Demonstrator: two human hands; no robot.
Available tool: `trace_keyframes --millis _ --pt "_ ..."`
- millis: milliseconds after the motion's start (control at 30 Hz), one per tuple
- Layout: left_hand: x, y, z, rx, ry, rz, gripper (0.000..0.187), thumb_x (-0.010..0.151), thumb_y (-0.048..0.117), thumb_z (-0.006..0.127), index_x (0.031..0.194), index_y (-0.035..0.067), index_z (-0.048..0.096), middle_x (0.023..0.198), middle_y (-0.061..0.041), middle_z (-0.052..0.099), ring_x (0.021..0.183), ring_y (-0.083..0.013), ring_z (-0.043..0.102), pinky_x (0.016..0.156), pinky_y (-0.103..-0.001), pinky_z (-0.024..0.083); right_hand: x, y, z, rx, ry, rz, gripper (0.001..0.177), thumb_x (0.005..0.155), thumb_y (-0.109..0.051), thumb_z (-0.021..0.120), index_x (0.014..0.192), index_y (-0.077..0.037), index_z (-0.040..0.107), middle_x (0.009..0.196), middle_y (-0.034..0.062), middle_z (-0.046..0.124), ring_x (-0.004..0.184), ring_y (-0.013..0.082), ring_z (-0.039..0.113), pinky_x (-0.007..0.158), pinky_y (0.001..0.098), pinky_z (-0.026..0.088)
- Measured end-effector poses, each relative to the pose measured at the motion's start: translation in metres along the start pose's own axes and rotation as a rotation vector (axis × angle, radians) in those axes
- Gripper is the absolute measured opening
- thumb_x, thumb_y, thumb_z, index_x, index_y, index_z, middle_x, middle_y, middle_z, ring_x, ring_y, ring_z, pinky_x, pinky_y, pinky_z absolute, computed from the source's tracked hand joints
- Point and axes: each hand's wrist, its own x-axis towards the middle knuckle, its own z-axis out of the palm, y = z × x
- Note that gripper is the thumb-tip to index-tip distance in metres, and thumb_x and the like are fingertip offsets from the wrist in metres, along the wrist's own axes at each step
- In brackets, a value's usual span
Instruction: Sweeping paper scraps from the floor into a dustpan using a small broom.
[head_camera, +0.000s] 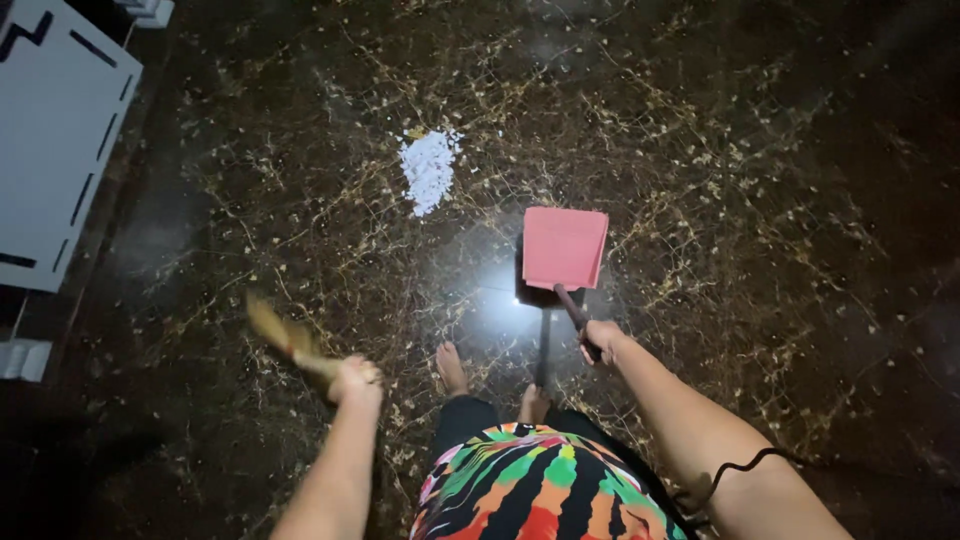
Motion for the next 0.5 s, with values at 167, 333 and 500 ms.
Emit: trace_keyframes --millis 167,333,500 --pt "0.137 0.021 -0.026 -0.317 -0.137 -0.176 0.013 0.081 0.006 0.051 0.072 0.013 0.044 0.061 -0.003 0.042 0.047 -0.0157 0.04 0.042 -0.028 0.033 -0.035 -0.024 0.029 -0.038 0.081 0.058 0.013 0.087 -0.004 0.062 0.075 0.001 0.061 0.059 0.0145 0.059 0.042 0.0235 0.053 0.037 0.0372 0.041" --pt "0.165 0.026 0.014 -0.29 -0.196 -0.245 0.008 0.078 0.009 0.048 0.071 0.013 0.048 0.062 -0.004 0.044 0.05 -0.0159 0.042 0.043 -0.027 0.036 0.004 -0.03 0.053 -0.072 0.056 0.101 0.014 0.086 -0.005 0.064 0.073 -0.004 0.059 0.059 0.0104 0.057 0.044 0.0211 0.052 0.04 0.0347 0.041" --pt "0.173 0.02 0.101 -0.213 -0.382 -0.369 0.009 0.079 0.003 0.057 0.082 0.009 0.051 0.069 -0.006 0.05 0.058 -0.0197 0.05 0.051 -0.031 0.045 0.021 -0.053 0.088 0.0 -0.045 0.111 0.011 0.087 -0.006 0.06 0.077 -0.004 0.056 0.06 0.0132 0.056 0.045 0.0228 0.053 0.04 0.0362 0.041"
